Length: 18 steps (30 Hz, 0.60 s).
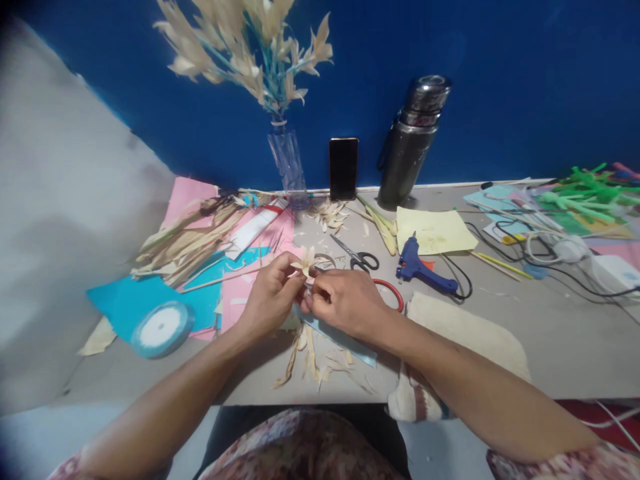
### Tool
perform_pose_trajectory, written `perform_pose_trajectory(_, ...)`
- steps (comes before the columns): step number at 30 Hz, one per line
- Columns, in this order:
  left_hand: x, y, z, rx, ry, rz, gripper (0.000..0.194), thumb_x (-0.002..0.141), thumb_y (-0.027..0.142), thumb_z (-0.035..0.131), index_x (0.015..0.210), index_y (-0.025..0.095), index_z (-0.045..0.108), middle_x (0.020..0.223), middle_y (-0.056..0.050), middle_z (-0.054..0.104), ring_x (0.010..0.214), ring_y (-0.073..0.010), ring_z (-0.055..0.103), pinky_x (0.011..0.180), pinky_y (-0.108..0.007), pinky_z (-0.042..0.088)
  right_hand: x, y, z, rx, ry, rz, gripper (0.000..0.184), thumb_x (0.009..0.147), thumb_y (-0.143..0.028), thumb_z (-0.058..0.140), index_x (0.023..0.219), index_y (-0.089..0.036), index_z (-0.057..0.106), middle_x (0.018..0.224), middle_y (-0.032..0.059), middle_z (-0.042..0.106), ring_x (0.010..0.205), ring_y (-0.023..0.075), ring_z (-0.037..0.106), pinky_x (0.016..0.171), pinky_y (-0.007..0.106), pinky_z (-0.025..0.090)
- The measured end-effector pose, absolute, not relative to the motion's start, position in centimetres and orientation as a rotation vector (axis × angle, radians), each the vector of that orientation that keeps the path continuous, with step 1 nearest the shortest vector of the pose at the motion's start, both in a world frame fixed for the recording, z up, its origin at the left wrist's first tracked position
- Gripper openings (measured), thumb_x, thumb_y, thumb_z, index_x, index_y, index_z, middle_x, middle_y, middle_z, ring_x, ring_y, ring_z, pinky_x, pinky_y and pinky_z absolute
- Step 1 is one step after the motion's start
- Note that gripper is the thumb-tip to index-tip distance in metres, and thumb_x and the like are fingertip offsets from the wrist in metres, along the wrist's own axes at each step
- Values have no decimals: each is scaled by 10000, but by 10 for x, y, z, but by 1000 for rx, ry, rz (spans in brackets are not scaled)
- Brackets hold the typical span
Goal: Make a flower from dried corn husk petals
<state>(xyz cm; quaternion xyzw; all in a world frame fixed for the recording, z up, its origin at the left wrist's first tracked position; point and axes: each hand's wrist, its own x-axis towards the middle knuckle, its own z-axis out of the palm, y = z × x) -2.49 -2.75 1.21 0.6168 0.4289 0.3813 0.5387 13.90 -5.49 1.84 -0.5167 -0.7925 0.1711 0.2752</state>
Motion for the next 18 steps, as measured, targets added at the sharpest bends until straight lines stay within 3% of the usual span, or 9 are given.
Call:
perform_pose_trajectory(7, -24, -30, 12, 1454, 960, 931, 90, 917, 259, 515, 850, 233, 462, 527, 61, 603, 470, -146, 621, 471, -237, 472, 137, -53, 22, -1389, -1878, 853, 177, 707, -120, 532, 560, -167, 620, 581, 0, 653, 564, 120, 557, 573, 229, 384)
perform_pose_trajectory(13, -25, -26, 17, 1309, 869, 889, 176, 893, 339, 605, 875, 205, 491, 509, 42, 604, 435, -145, 606, 435, -222, 432, 141, -49, 19, -1237, -1599, 1271, 165, 719, -145, 545, 606, -172, 661, 616, 12, 681, 601, 143, 591, 573, 240, 426)
perform_pose_trajectory(18, -26, -20, 17, 1066, 710, 878, 230, 850, 360, 677, 889, 167, 559, 589, 3, 633, 517, -122, 615, 476, -199, 415, 141, -46, 19, -1096, -1338, 1429, 146, 727, -170, 600, 591, -165, 651, 600, 0, 659, 546, 106, 515, 555, 236, 383)
